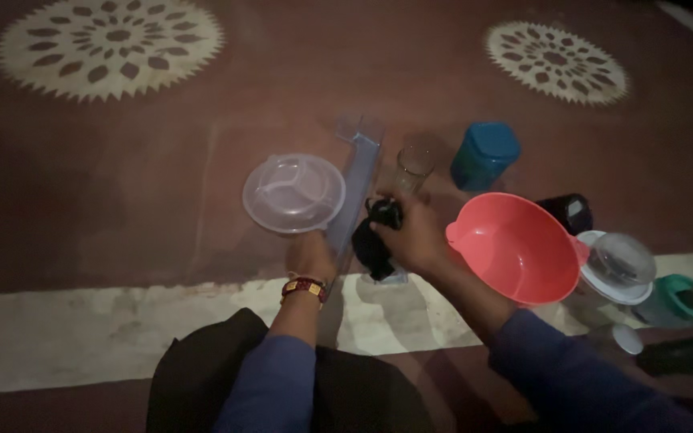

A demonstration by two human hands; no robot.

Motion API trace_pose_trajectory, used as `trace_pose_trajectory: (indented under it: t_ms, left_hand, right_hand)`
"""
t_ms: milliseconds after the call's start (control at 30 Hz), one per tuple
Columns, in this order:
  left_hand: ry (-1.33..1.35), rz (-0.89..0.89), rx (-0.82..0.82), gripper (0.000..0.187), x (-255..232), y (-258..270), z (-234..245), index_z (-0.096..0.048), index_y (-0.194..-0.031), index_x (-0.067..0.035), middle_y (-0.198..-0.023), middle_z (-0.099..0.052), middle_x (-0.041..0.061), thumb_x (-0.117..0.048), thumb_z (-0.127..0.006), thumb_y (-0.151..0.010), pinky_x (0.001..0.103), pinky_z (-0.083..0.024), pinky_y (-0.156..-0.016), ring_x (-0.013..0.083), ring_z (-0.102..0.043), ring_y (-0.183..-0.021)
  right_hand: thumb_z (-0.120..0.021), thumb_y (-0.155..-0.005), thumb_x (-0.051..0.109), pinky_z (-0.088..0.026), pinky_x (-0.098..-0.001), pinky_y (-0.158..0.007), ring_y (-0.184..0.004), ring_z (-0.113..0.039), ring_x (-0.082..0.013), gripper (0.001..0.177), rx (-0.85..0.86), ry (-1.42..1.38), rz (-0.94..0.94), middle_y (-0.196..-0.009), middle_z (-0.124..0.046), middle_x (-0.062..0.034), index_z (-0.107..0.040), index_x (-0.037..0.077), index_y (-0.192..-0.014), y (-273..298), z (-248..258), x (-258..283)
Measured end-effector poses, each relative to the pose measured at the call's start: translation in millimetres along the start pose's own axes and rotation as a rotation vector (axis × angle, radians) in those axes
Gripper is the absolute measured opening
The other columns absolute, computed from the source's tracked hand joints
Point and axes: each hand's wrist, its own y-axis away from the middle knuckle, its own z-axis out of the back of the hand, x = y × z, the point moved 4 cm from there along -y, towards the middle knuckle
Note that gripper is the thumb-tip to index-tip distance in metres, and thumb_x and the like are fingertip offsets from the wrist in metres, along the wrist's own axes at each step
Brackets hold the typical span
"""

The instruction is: The person wipes various kitchen items with a dark cloth, including a white bowl, a clear plastic lid, a pink plastic bowl, a glass, and a clear plastic container. The items are handled one by one and placed back on the floor.

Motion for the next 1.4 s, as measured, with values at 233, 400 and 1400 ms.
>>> trace_pose_trajectory:
  t_ms: [233, 400, 1400]
  left_hand:
    - [0.020, 0.045, 0.190, 0.037, -19.5, 4.0, -8.3, -0.074, -0.103, -0.002, -0.106, -0.072, 0.026, -0.035, -0.077, -0.087, 0.052, -0.055, -0.088, 0.0435, -0.068, -0.101]
    - [-0.042, -0.004, 0.216, 0.025, -15.3, 3.7, -13.7, -0.077, -0.097, -0.004, -0.105, -0.073, 0.025, -0.019, -0.081, -0.078, 0.050, -0.057, -0.087, 0.0422, -0.070, -0.101]
    - [0.053, -0.015, -0.113, 0.025, -84.8, 57.7, 74.8, -0.076, -0.091, 0.002, -0.096, -0.071, 0.027, -0.022, -0.076, -0.082, 0.050, -0.054, -0.083, 0.0444, -0.069, -0.091]
  right_hand:
    - [-0.082, -0.077, 0.012, -0.057, -0.0385, -0.094, -0.110, -0.073, -0.0294, 0.057, 0.009, -0.063, -0.037, -0.117, -0.074, -0.0168, -0.063, 0.011, -0.131, 1.6, -3.2, 1.9]
    - [-0.083, -0.075, 0.011, -0.058, -0.0390, -0.092, -0.108, -0.074, -0.0292, 0.057, -0.012, -0.048, -0.069, -0.116, -0.074, -0.0173, -0.065, 0.013, -0.129, 1.8, -2.9, -3.3]
    - [-0.078, -0.080, 0.009, -0.057, -0.0365, -0.093, -0.108, -0.073, -0.0248, 0.056, -0.014, -0.213, -0.102, -0.113, -0.075, -0.0136, -0.061, 0.008, -0.133, 31.7, 46.7, -9.1]
